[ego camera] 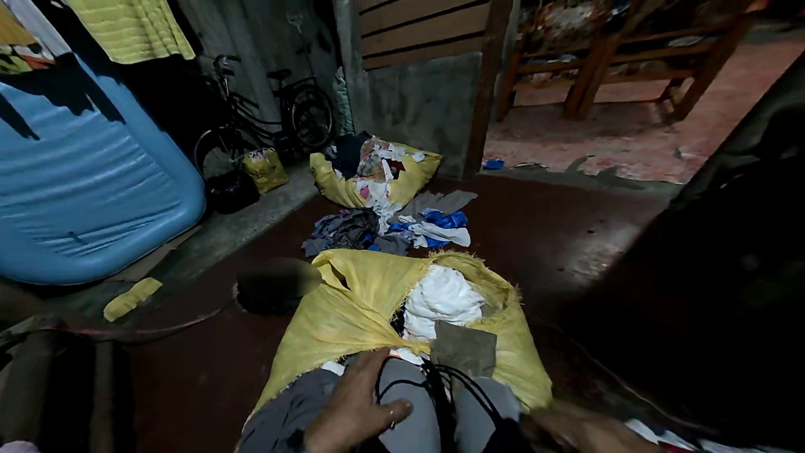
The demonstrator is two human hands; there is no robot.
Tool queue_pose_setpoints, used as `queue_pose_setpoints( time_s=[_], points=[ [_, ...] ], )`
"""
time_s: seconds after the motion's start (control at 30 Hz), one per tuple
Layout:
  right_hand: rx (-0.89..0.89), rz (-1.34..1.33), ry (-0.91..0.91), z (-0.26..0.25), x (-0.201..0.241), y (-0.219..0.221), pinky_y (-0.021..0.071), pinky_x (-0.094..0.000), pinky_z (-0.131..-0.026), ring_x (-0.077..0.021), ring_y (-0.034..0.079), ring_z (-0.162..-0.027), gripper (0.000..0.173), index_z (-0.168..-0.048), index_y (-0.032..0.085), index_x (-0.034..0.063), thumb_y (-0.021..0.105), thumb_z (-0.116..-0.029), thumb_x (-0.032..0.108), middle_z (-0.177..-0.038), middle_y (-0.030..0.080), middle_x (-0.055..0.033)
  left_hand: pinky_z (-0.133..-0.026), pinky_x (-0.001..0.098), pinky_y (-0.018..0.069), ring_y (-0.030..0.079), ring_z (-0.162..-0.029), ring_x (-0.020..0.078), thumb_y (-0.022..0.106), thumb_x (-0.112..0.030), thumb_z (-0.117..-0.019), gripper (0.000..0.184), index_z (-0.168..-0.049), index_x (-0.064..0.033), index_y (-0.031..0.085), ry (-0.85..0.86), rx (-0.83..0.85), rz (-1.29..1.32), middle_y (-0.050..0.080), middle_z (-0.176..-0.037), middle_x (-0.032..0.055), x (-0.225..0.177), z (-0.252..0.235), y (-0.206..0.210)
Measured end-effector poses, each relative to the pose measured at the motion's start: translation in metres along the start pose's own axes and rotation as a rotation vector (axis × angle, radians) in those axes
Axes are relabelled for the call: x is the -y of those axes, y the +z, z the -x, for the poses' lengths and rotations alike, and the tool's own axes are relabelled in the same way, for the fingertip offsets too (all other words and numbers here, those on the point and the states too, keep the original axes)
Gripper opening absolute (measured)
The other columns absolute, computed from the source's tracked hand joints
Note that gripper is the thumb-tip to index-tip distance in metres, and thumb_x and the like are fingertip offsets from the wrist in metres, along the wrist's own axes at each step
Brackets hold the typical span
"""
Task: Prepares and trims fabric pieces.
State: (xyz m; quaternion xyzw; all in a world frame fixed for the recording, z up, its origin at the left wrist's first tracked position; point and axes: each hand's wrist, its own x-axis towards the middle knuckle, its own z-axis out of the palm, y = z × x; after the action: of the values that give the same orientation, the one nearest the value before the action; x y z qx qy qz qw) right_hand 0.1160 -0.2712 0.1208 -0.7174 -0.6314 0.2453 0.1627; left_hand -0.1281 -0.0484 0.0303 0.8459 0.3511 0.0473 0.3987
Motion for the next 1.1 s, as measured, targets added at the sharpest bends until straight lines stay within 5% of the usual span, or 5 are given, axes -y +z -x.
queue_pose_setpoints(
  time_s=[0.2,0.33,0.53,0.77,1.1],
  points=[
    [0.149,0.101,0.289,-0.113,-0.052,0.062,0.0526,-0.0664,-0.084,-0.0407,0.066,-0.103,0.059,-0.11,0.073,0.0096,0.076,-0.0818,0.061,-0.116,0.066,-0.021,-0.094,0.0403,0.0565,0.069,-0.103,0.0174,0.078,-0.038,-0.0897,0.068,-0.146,-0.011,0.052,-0.137,0.194,0.459,0.072,-0.116,0.0072,0.015,-0.066,0.008],
    [0.104,0.135,0.271,-0.132,-0.055,0.079,0.0534,-0.0662,-0.079,-0.041,0.068,-0.1,0.034,-0.106,0.073,0.0063,0.075,-0.087,0.034,-0.11,0.069,-0.0209,-0.084,0.0362,0.0569,0.069,-0.093,0.015,0.068,-0.014,-0.096,0.033,-0.129,-0.0109,0.067,-0.082,0.229,0.507,0.073,-0.106,0.0063,0.02,-0.076,-0.001],
    [-0.272,0.083,0.211,-0.107,-0.071,0.068,0.0546,-0.0645,-0.065,-0.039,0.07,-0.08,0.015,-0.101,0.072,0.0095,0.073,-0.0877,0.016,-0.089,0.07,-0.0167,-0.079,0.0372,0.0606,0.069,-0.084,0.0174,0.061,-0.012,-0.101,0.027,-0.127,-0.0077,0.066,-0.061,0.234,0.558,0.07,-0.101,0.008,0.011,-0.078,-0.026],
    [-0.456,-0.642,0.128,-0.06,-0.092,0.05,0.0515,-0.0353,-0.052,-0.0168,0.063,-0.061,0.014,-0.112,0.063,0.0062,0.057,-0.0988,0.008,-0.084,0.073,-0.0053,-0.059,0.0273,0.0554,0.062,-0.068,0.0115,0.056,-0.01,-0.1024,0.022,-0.12,-0.0098,0.068,-0.018,0.271,0.633,0.068,-0.102,0.0059,-0.011,-0.067,-0.041],
    [-0.441,-0.782,0.029,-0.035,-0.051,0.021,0.0465,-0.0294,-0.048,-0.0125,0.058,-0.057,0.016,-0.116,0.061,0.0068,0.057,-0.1006,0.009,-0.091,0.074,-0.0069,-0.087,0.0458,0.0559,0.066,-0.095,0.0245,0.081,-0.026,-0.0873,0.034,-0.112,-0.0045,0.074,0.329,0.425,-0.155,0.068,-0.111,0.0149,-0.04,-0.058,-0.033]
  ],
)
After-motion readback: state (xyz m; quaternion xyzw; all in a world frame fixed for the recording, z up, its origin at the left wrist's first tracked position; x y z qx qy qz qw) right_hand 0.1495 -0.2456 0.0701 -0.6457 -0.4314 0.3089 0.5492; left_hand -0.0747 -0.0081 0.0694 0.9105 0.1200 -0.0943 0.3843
